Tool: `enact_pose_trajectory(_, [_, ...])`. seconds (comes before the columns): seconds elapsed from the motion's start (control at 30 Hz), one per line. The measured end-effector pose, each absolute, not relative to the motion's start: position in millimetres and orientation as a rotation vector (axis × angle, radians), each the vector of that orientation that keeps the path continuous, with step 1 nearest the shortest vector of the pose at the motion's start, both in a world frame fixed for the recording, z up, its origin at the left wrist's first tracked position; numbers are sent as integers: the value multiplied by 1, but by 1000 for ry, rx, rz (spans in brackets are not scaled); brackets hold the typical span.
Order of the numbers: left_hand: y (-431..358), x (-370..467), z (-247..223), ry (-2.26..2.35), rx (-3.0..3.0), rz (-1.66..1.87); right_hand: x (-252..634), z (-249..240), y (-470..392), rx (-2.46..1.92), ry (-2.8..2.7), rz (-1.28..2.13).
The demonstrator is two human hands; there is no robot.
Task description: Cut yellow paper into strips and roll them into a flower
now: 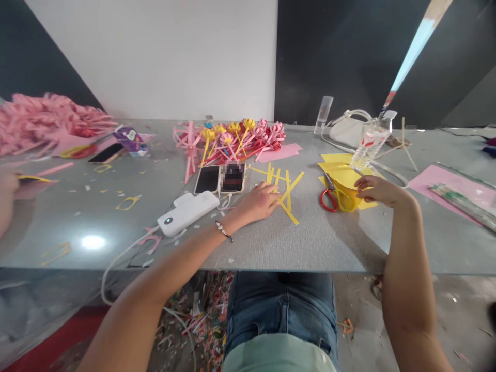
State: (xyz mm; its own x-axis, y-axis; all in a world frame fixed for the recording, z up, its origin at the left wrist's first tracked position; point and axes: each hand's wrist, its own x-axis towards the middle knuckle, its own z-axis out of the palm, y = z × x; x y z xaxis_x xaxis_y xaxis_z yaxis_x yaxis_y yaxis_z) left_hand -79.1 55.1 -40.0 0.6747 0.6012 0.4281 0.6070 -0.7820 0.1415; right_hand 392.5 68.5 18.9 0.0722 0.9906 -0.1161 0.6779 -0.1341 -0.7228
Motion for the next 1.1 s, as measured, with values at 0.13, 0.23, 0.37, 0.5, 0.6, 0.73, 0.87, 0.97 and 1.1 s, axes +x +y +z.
enact_pose_trajectory(0.13, [57,-80,-41,-1019,-2847,-691,377,35,63,-1788,-1551,1009])
enact_pose_trajectory(0.23, [57,-81,-42,-1030,-2846,-692,365,50,53,-1731,-1468,1023])
enact_pose_trajectory(0.37, [58,-80,-43,-1063,-2823,-710,354,69,35,-1485,-1356,997])
enact_pose_trajectory(0.5, [60,-78,-42,-1073,-2844,-804,347,79,20,-1227,-1416,968])
enact_pose_trajectory(0.6, [58,-75,-39,-1069,-2892,-950,334,81,15,-1035,-1436,937])
enact_pose_trajectory(0.73, [54,-71,-34,-1108,-3073,-1283,293,85,12,-814,-1412,1054])
enact_pose_trajectory(0.87, [53,-66,-25,-1133,-3203,-1840,231,93,7,-682,-1518,1332])
enact_pose_trajectory(0.97, [55,-67,-17,-1095,-3340,-2121,194,102,11,-594,-1539,1403])
enact_pose_trajectory(1.1, [57,-75,-11,-1444,-3405,-2196,175,105,34,-664,-1532,1360])
